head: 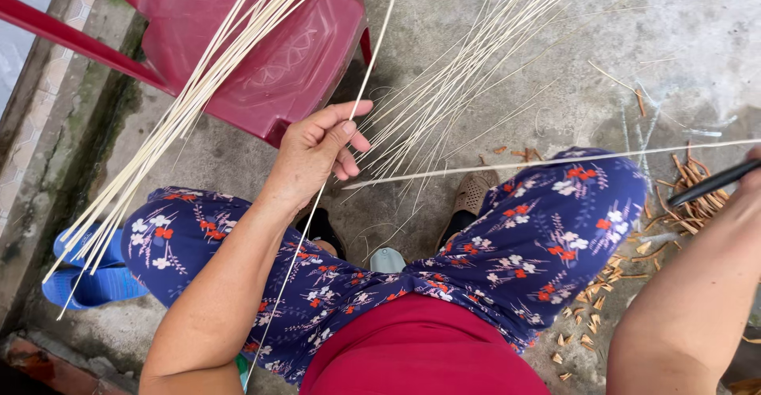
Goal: The person sits on the floor and uses a knife to sharpen the ends of thin wooden sticks. They hold each stick with one hand and scrape the knife along it to create a point, then place the finished stick on a pile on the floor.
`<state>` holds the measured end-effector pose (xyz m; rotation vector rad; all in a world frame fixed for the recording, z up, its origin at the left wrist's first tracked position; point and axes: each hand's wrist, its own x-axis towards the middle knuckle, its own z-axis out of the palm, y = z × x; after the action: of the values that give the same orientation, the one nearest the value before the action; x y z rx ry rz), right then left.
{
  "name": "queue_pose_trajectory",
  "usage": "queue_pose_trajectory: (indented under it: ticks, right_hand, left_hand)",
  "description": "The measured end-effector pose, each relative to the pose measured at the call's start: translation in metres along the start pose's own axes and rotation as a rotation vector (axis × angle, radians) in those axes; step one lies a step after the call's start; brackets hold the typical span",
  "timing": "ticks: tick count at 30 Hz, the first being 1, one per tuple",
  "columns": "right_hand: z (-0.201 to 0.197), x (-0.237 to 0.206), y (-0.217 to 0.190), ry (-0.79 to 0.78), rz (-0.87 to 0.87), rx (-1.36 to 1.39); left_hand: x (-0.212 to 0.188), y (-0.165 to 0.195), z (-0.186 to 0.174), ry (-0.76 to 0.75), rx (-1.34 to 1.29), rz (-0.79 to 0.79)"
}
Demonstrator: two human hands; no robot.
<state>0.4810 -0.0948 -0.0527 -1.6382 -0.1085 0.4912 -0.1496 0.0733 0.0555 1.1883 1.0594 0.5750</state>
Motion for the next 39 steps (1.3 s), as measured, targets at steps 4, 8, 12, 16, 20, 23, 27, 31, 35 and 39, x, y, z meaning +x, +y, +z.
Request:
queue_pose_trajectory:
  ticks: [4, 8, 12, 16, 20, 23, 27, 31, 35, 39]
  right_hand:
    - [-0.066, -0.057, 0.094, 0.03, 0.226, -0.397]
    - [-0.061, -0.139, 0.163, -0.348, 0.552, -0.823]
    - [-0.012, -0.163, 0.137, -0.162, 0.389, -0.689]
    - [0.039, -0.166, 0.018, -0.205, 0.033, -0.549]
    - [0.108, -0.202, -0.082, -0.548, -0.442, -0.565]
    - [0.181, -0.227, -0.104, -0.823, -0.7, -0.639]
    - [0.248, -0.225, -0.1, -0.826, -0.31, -0.276]
    - [0.268, -0.189, -0.094, -0.894, -0.116, 0.233]
    - [0.256, -0.128, -0.098, -0.583, -0.292, 0.265]
    - [0.23, -0.073, -0.096, -0.446, -0.304, 0.431]
  left_hand:
    - [-0.006, 0.006, 0.004, -0.005, -0.002, 0.002]
    - [0.0, 0.0, 0.006, -0.008, -0.068, 0.038]
    - [0.007, -0.015, 0.007, -0.022, -0.044, 0.069]
    - [0.005, -0.024, 0.015, -0.128, -0.026, 0.022]
    - [-0.005, -0.026, 0.025, -0.255, 0.077, -0.032]
    - [-0.015, -0.029, 0.028, -0.351, 0.103, -0.036]
    - [-0.024, -0.036, 0.021, -0.339, 0.156, -0.081]
    - [-0.031, -0.042, -0.003, -0.266, 0.26, -0.215]
    - [-0.06, -0.051, -0.05, -0.234, 0.24, -0.215]
    - [-0.113, -0.069, -0.121, -0.127, 0.224, -0.346]
